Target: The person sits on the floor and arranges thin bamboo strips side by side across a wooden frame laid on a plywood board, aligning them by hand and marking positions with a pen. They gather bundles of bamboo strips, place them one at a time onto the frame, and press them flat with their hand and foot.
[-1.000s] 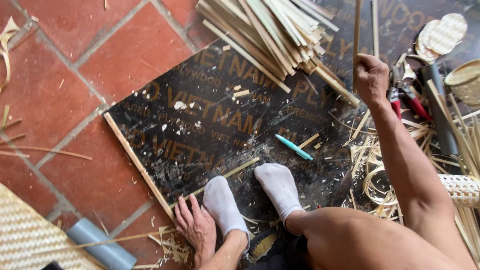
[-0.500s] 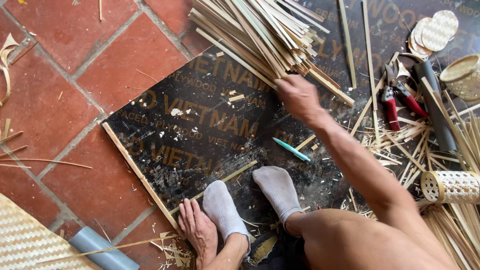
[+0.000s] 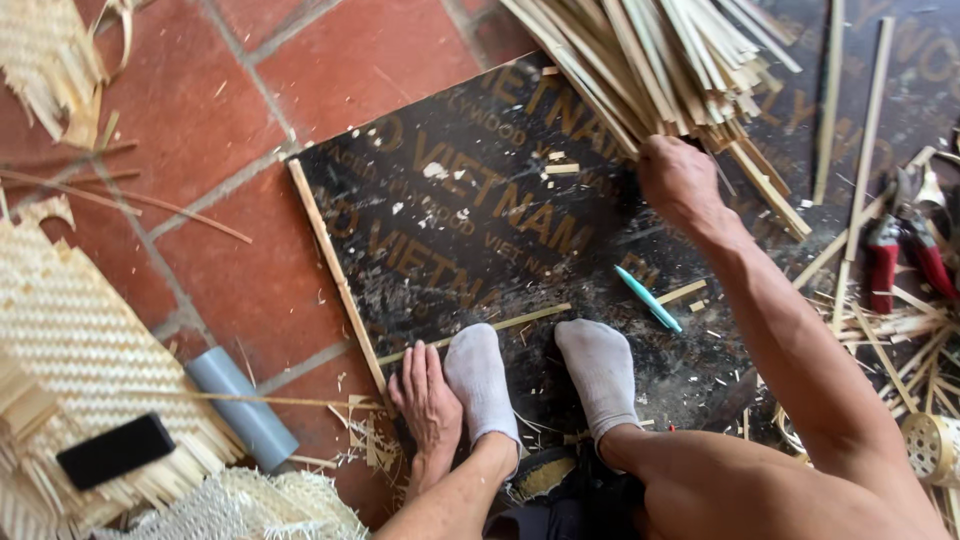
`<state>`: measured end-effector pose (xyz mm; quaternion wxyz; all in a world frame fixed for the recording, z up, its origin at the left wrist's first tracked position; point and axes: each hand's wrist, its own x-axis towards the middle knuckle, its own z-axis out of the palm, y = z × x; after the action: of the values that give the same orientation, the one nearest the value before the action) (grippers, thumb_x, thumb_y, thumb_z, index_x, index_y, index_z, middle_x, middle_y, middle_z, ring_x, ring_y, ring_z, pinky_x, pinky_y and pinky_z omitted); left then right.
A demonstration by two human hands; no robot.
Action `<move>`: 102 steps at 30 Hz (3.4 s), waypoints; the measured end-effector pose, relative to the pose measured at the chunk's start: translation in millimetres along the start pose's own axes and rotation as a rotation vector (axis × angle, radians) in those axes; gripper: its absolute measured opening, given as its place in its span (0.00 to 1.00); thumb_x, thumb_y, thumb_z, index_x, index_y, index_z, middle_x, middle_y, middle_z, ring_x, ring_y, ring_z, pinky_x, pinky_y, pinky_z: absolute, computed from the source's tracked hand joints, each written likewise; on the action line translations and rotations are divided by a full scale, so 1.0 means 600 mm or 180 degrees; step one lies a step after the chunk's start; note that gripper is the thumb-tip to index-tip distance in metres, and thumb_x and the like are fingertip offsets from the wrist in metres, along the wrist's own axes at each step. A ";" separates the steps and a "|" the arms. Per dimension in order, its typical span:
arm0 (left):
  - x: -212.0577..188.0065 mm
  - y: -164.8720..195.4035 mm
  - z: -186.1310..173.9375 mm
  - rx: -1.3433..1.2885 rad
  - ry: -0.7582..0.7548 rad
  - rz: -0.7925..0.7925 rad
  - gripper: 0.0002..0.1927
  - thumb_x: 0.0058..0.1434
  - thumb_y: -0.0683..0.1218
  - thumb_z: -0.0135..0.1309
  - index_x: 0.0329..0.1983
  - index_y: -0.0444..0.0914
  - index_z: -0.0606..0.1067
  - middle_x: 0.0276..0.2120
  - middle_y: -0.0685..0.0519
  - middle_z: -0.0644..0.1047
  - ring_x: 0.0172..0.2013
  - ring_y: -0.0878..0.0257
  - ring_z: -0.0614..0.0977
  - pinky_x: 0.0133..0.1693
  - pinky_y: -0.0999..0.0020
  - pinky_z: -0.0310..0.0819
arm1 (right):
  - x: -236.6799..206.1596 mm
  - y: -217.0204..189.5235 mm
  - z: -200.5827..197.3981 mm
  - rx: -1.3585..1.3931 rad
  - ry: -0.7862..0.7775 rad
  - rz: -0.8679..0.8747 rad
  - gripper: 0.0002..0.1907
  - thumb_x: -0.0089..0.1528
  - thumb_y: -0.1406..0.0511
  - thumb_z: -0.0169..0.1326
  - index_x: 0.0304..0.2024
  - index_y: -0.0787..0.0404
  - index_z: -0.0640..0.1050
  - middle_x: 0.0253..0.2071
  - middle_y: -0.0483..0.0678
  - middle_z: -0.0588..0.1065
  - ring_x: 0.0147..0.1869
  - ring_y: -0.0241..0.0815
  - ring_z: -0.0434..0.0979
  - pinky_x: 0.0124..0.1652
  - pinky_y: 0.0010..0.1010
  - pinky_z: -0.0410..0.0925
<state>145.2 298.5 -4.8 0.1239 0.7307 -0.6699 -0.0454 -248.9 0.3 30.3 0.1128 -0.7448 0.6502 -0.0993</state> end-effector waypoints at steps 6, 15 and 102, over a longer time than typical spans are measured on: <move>-0.003 -0.004 0.002 0.0039 -0.0168 -0.0069 0.26 0.65 0.41 0.43 0.67 0.38 0.68 0.68 0.47 0.67 0.69 0.50 0.65 0.65 0.34 0.50 | -0.062 0.011 0.003 0.0511 0.0289 0.0235 0.14 0.68 0.59 0.61 0.53 0.57 0.78 0.36 0.56 0.75 0.41 0.59 0.78 0.39 0.49 0.70; -0.001 -0.001 -0.008 -0.0237 0.0091 -0.0090 0.27 0.62 0.40 0.47 0.66 0.35 0.68 0.66 0.39 0.66 0.68 0.45 0.65 0.63 0.33 0.51 | -0.108 0.013 -0.026 0.1029 0.0796 -0.0300 0.03 0.78 0.66 0.60 0.51 0.59 0.82 0.40 0.51 0.77 0.41 0.47 0.78 0.42 0.36 0.71; -0.016 -0.050 0.054 -0.0030 -0.0074 -0.0364 0.34 0.70 0.50 0.50 0.75 0.30 0.58 0.76 0.37 0.55 0.76 0.43 0.54 0.74 0.42 0.43 | -0.231 -0.204 0.088 0.0732 -0.0046 -0.1732 0.06 0.60 0.65 0.63 0.40 0.56 0.81 0.38 0.43 0.74 0.44 0.46 0.72 0.44 0.41 0.63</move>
<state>165.6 306.2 -44.0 0.1167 0.7666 -0.6282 -0.0641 -136.4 155.6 16.1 0.1703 -0.8748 0.4102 -0.1937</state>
